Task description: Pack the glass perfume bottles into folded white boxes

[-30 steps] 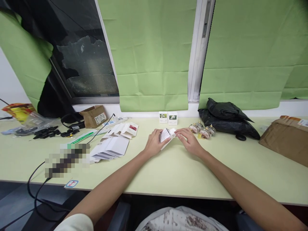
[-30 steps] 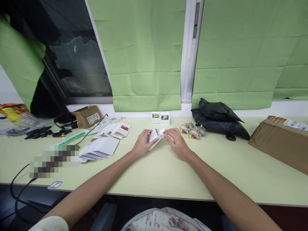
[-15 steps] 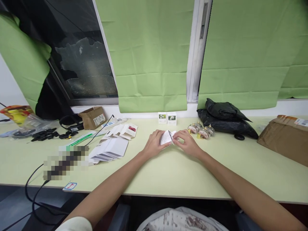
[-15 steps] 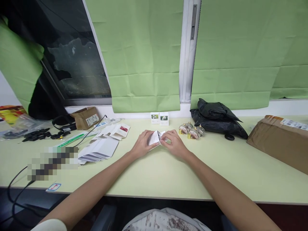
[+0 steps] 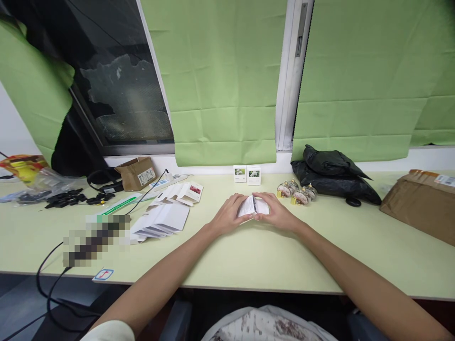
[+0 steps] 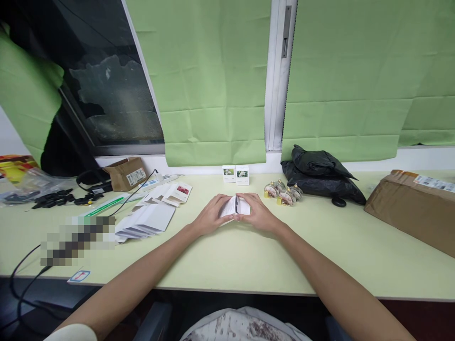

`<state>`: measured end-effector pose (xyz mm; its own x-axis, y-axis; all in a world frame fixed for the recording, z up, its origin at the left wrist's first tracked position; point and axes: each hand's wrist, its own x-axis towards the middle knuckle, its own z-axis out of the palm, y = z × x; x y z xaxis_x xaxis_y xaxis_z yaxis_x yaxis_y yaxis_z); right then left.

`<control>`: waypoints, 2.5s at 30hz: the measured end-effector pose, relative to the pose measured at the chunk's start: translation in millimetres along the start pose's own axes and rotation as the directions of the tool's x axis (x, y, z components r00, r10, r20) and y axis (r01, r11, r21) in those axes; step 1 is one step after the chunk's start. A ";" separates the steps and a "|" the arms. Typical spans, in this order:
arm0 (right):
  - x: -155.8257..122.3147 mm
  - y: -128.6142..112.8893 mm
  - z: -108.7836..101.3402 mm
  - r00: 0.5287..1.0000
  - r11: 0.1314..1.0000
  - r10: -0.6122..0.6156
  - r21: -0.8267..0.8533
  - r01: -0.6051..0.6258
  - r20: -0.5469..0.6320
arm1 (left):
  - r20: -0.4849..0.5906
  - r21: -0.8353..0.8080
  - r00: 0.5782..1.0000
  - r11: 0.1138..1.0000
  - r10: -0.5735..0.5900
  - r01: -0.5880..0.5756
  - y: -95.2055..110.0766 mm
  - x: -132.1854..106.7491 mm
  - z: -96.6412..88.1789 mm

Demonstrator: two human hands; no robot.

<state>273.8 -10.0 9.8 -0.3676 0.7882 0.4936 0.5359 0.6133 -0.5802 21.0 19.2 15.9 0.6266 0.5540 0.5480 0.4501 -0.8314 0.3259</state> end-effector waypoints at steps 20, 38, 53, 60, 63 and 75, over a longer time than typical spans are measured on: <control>-2.4 -3.5 2.4 0.993 0.993 0.114 0.027 -0.114 0.009 | 0.120 -0.092 0.984 0.985 -0.132 0.144 -1.8 -0.9 5.5; 3.7 24.1 20.9 0.965 0.983 0.185 0.050 -0.179 -0.184 | 0.013 0.367 0.999 0.929 0.035 -0.037 0.2 1.8 2.8; 5.1 12.4 19.4 0.934 0.971 0.238 0.082 -0.225 -0.266 | -0.029 0.379 0.998 0.925 0.052 -0.037 -0.2 4.2 3.4; 5.1 10.9 17.8 0.942 0.977 0.211 0.070 -0.200 -0.261 | -0.099 0.341 0.994 0.940 0.044 -0.008 -2.9 3.3 2.9; 5.5 13.1 18.9 0.951 0.982 0.188 0.080 -0.173 -0.247 | -0.107 0.341 0.994 0.940 0.030 0.008 -4.4 3.0 1.8; 15.4 47.2 11.0 0.925 0.936 0.343 -0.024 -0.351 -0.162 | 0.056 0.347 0.998 0.938 -0.010 -0.010 -20.5 5.1 -8.3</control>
<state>285.1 31.6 -17.2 -0.0332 0.9313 0.3627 0.6487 0.2962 -0.7011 9.6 38.8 18.4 0.6566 0.5637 0.5011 0.6366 -0.7705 0.0326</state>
